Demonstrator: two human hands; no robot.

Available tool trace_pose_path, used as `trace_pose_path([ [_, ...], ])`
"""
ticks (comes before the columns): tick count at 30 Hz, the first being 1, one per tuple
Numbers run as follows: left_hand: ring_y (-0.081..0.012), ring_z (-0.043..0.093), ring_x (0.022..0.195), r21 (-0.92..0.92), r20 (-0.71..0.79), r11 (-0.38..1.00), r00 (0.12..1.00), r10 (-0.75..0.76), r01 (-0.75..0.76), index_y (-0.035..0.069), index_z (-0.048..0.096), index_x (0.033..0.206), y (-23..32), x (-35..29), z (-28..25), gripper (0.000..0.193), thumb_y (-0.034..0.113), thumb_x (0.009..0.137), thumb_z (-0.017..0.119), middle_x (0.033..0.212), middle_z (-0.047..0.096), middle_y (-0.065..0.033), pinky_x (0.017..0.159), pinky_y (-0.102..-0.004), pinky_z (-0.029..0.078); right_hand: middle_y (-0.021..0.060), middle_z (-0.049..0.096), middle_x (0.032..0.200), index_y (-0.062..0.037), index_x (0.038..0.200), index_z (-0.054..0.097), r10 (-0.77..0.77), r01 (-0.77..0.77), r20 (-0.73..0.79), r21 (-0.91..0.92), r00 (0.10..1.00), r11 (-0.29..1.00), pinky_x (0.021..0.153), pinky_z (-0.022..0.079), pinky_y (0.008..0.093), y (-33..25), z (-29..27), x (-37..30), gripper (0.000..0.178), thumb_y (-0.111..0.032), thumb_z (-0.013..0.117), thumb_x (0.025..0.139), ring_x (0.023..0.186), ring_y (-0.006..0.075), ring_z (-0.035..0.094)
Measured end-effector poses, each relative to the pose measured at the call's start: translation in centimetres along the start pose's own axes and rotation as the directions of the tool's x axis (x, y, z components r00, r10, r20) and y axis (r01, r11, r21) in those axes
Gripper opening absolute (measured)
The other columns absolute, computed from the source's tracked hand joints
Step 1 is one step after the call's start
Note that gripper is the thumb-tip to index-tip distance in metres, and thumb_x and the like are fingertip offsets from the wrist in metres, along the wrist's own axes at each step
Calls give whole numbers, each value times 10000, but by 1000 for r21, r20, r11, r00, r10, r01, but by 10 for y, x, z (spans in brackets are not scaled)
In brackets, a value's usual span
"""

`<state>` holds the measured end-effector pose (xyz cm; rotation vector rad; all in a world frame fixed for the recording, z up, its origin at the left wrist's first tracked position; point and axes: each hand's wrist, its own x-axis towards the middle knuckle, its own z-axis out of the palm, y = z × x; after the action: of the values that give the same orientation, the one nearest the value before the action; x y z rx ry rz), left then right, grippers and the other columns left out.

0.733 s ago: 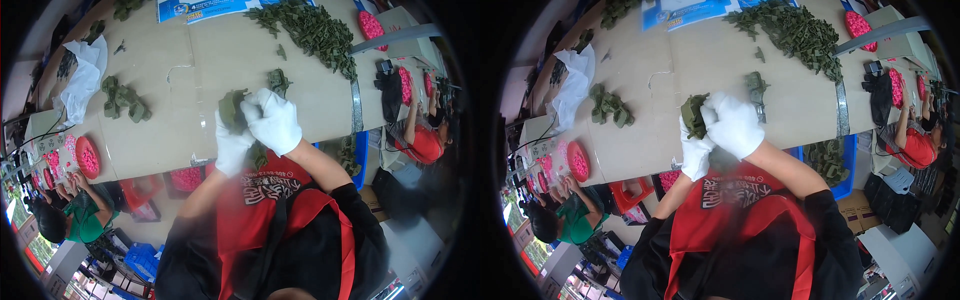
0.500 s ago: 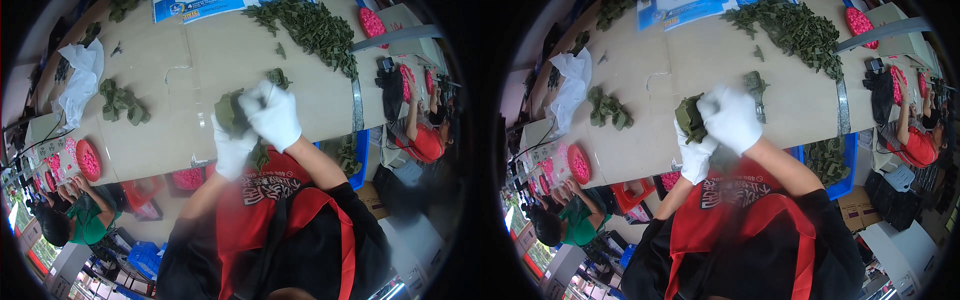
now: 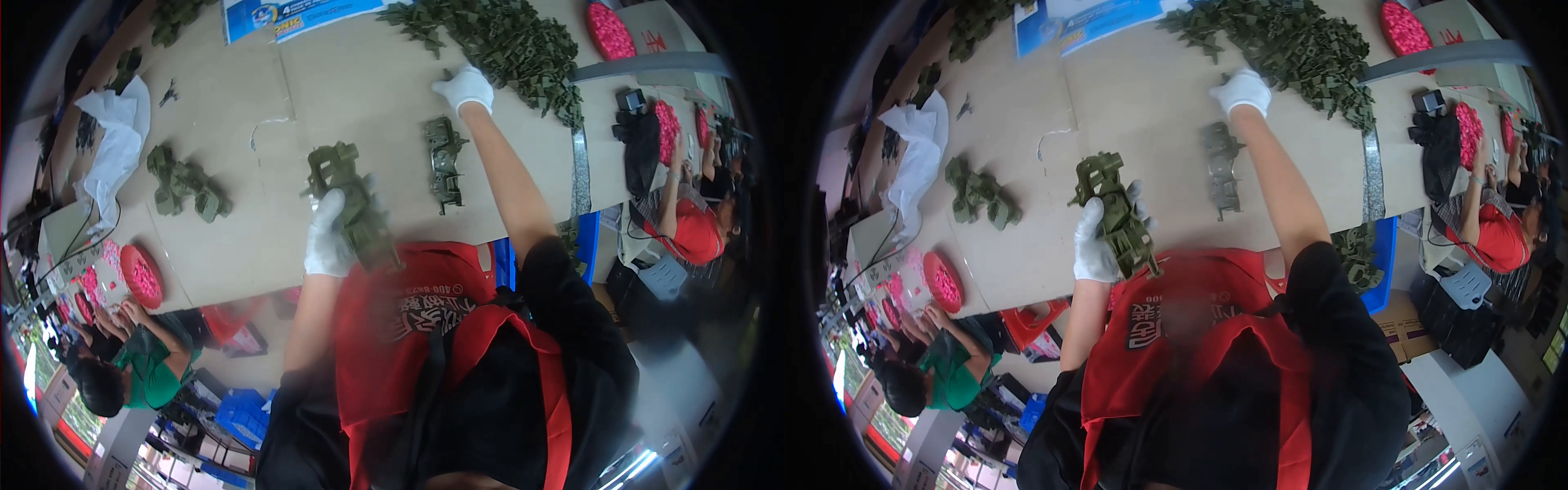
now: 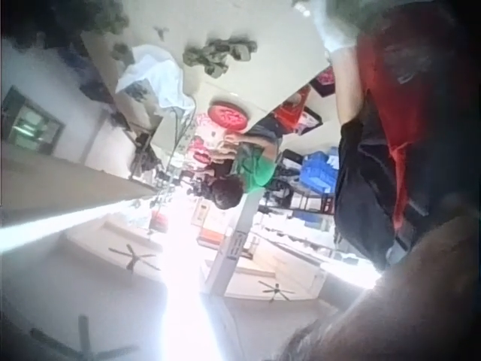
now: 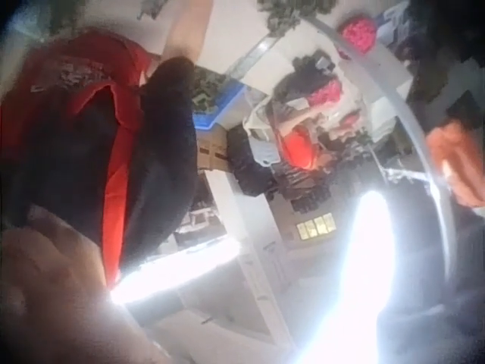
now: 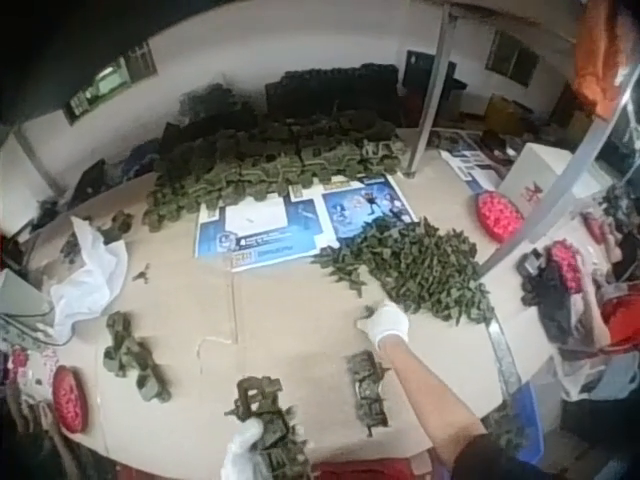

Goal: The person assembles green plastic toy parts by hand at a factory workbench, fitting the components together.

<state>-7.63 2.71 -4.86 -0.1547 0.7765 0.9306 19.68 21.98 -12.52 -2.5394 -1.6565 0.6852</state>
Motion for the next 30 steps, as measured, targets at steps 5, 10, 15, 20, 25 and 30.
trace_pose_path([
  [5,-271,648,878,62,27,994,996,84,-86,5,471,1332,15,-9,-14,593,268,830,644,1017,635,-129,775,-391,560,145,701,1015,18,1038,659,-159,122,35,491,987,863,832,520,337,13,6,-25,474,-348,754,752,952,259,663],
  [10,-232,638,837,280,-104,898,919,379,-339,26,554,1183,9,-32,11,406,107,795,637,962,637,-120,775,-386,563,52,642,867,-165,951,670,-972,903,-66,389,226,184,682,542,367,-13,-63,-188,165,-256,699,817,794,212,643],
  [15,-232,650,836,411,20,805,887,461,-428,3,558,1128,-7,-47,18,340,30,790,590,945,636,-112,770,-387,561,82,666,807,-143,931,656,-945,890,57,323,322,322,612,528,364,-23,-62,-248,134,-152,702,806,723,260,657],
  [20,-231,653,843,462,30,748,851,525,-477,-6,552,1142,-23,-66,19,365,-56,781,570,932,641,-112,782,-358,548,121,669,752,-69,913,598,-687,604,65,424,723,676,594,525,422,-30,-54,-286,174,-162,694,802,648,316,658],
  [25,-195,649,850,522,53,649,781,623,-553,-6,547,1139,-34,-79,22,368,-63,776,572,946,646,-95,785,-328,538,95,654,735,-73,886,577,-700,715,-161,239,696,656,556,528,418,-35,-45,-312,155,-117,693,792,624,297,642],
  [30,-173,642,871,489,102,650,778,620,-582,5,536,1137,-30,-83,23,397,-96,752,542,968,638,-88,799,-314,540,65,641,744,-76,887,564,-712,755,-255,160,654,636,506,515,366,-41,-38,-322,182,-96,701,767,615,272,635],
])
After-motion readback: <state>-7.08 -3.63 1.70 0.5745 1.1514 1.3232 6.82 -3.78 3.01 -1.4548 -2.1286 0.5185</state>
